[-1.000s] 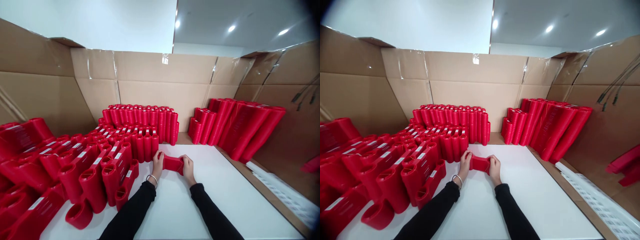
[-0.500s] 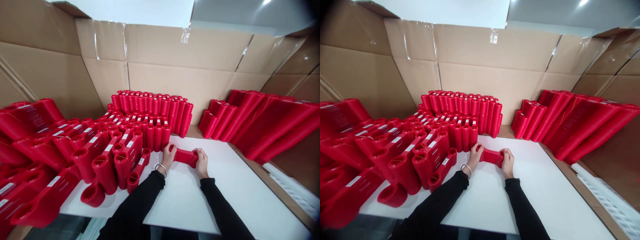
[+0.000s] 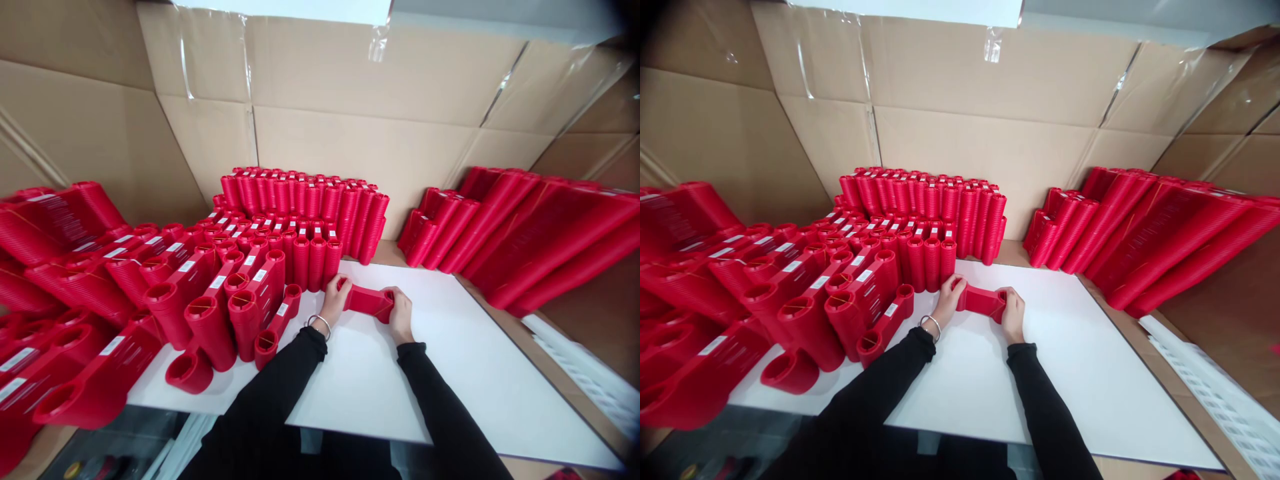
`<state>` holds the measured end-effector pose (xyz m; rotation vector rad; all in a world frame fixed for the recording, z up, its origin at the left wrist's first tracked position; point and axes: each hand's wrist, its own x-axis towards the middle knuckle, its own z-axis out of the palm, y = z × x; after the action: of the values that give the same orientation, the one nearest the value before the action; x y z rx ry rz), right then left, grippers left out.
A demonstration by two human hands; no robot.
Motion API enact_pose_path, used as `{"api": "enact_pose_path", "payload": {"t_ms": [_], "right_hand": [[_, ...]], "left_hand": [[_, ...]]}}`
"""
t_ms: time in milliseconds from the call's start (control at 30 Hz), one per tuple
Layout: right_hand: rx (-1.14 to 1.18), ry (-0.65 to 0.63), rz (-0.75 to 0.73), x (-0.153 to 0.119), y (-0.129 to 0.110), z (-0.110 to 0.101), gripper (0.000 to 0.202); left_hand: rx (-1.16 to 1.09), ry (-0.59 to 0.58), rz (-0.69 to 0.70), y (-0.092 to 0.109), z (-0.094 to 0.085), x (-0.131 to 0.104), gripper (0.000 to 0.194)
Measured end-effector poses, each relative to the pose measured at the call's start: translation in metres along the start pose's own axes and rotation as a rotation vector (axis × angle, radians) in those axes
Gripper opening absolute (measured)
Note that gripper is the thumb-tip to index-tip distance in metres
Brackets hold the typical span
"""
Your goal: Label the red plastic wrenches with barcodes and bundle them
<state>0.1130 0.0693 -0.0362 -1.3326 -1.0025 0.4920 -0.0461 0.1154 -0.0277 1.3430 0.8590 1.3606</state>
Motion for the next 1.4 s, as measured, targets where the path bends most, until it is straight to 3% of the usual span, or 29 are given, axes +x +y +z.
{"api": "enact_pose_path", "payload": {"t_ms": [1033, 1267, 1400], "right_hand": [[0.047, -0.004, 0.000, -0.0005, -0.0033, -0.0004, 0.030], [0.134, 0.066, -0.018, -0.0002, 0.0013, 0.0027, 0.019], [0.154, 0.028, -0.046, 0.0003, 0.0028, 0.0019, 0.024]], "left_hand": [[0.043, 0.003, 0.010, -0.0026, -0.0002, -0.0014, 0.025], [0.064, 0.010, 0.011, -0.0046, -0.0002, 0.0001, 0.025], [0.064, 0.014, 0.019, -0.0051, -0.0006, 0.0000, 0.025]]}}
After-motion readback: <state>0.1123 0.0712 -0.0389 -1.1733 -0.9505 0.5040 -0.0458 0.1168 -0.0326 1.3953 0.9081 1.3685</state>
